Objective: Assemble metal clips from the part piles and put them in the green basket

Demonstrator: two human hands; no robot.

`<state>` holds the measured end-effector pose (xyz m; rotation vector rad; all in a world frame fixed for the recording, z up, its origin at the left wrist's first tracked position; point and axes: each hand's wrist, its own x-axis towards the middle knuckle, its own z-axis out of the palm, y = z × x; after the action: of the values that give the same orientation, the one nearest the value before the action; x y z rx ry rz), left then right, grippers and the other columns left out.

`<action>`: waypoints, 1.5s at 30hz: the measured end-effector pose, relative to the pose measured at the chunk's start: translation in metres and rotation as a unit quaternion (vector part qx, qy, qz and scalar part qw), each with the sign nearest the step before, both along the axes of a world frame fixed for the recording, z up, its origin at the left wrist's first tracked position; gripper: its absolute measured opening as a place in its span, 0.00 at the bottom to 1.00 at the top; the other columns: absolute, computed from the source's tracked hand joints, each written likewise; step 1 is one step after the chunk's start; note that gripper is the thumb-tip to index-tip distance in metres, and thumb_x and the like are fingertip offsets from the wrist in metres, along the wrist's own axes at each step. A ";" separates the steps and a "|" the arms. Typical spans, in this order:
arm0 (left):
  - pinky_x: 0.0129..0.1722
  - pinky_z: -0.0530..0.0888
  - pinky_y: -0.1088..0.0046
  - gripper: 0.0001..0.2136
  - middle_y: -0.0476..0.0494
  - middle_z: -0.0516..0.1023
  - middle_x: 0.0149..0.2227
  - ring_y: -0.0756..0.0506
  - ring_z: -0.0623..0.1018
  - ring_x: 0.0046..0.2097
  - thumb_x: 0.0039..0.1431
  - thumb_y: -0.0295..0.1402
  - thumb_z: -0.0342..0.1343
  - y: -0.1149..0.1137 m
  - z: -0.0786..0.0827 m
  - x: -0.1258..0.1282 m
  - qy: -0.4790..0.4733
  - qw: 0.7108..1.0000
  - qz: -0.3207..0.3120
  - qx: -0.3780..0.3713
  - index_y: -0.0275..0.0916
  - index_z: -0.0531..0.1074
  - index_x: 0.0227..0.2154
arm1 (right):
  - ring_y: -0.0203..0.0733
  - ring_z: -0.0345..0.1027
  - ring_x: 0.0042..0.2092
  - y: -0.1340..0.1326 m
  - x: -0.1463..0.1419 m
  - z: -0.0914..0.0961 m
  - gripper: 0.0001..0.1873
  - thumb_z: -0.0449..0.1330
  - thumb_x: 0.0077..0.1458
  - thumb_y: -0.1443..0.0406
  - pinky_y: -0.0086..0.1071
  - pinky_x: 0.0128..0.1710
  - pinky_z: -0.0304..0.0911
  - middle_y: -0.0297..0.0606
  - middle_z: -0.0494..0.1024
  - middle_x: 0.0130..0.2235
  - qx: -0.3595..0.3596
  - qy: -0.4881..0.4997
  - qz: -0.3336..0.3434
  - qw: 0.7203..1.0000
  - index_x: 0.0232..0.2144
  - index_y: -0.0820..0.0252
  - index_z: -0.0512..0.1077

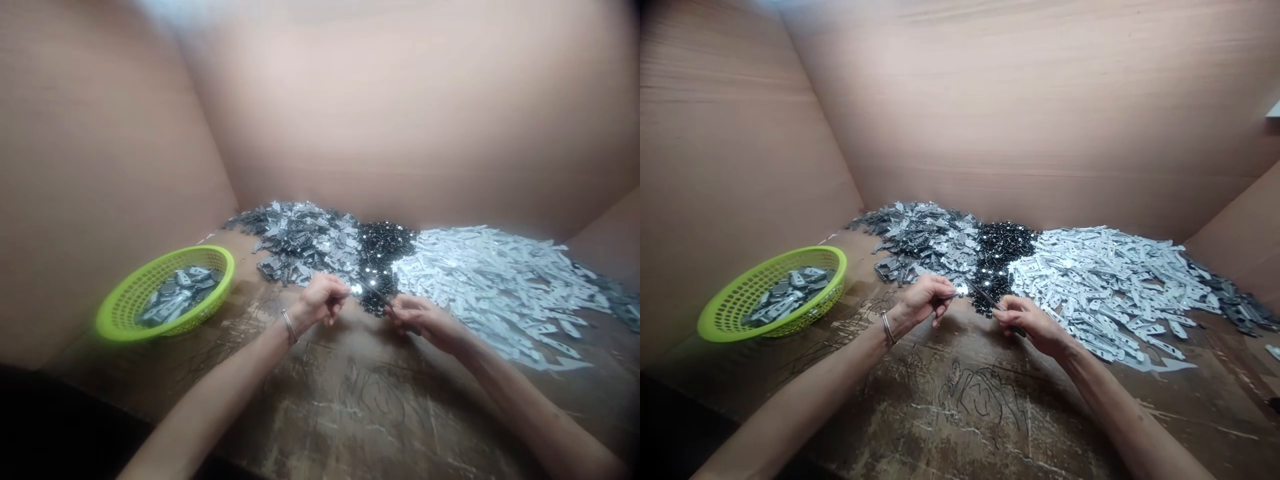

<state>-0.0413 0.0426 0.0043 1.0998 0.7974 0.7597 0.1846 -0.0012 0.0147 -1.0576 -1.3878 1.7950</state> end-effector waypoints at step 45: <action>0.08 0.59 0.79 0.05 0.51 0.63 0.18 0.55 0.61 0.13 0.47 0.32 0.49 -0.010 0.019 -0.026 -0.069 0.987 0.076 -0.122 0.34 0.62 0.25 | 0.33 0.58 0.23 0.015 0.002 0.013 0.14 0.56 0.43 0.56 0.29 0.23 0.54 0.35 0.66 0.21 0.024 -0.133 -0.027 0.990 0.21 0.64 0.67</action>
<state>-0.0677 0.0324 0.0230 0.7655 0.8378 0.8333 0.1868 0.0136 0.0277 -1.3327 -1.5346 1.6175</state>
